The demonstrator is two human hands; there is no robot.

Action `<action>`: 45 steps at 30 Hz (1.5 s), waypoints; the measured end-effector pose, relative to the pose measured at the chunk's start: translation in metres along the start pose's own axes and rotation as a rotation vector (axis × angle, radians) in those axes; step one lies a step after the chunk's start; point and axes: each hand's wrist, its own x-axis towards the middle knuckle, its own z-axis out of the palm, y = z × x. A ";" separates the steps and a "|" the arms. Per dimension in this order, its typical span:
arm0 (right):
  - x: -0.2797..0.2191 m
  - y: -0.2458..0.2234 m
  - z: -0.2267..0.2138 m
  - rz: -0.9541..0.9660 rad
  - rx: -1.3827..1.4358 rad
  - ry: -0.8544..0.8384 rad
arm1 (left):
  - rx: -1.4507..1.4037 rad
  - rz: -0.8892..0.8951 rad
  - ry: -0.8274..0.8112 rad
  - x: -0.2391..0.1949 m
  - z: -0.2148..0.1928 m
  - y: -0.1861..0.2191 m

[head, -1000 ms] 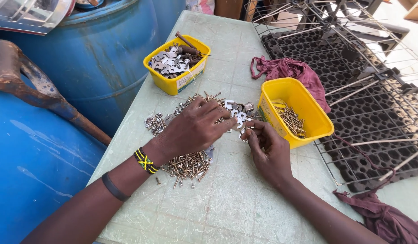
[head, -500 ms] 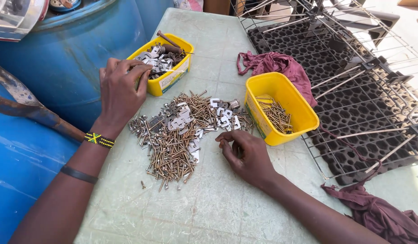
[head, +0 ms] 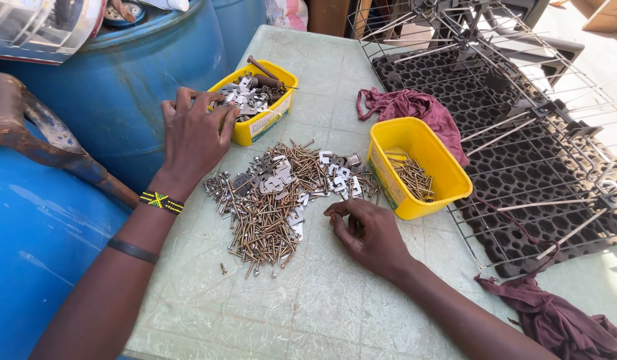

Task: Manually assembling cable clips by inserting small nails into the holes of metal clips and sorting them into bins.

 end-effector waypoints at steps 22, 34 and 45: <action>0.001 0.002 -0.008 -0.109 -0.354 0.117 | -0.217 0.453 -0.122 -0.008 -0.053 0.119; 0.017 -0.008 -0.006 0.117 -0.577 -0.141 | -0.428 0.196 0.085 0.013 -0.020 0.032; 0.005 0.015 -0.001 -0.081 -0.468 -0.031 | -0.563 0.119 0.239 0.014 -0.029 0.032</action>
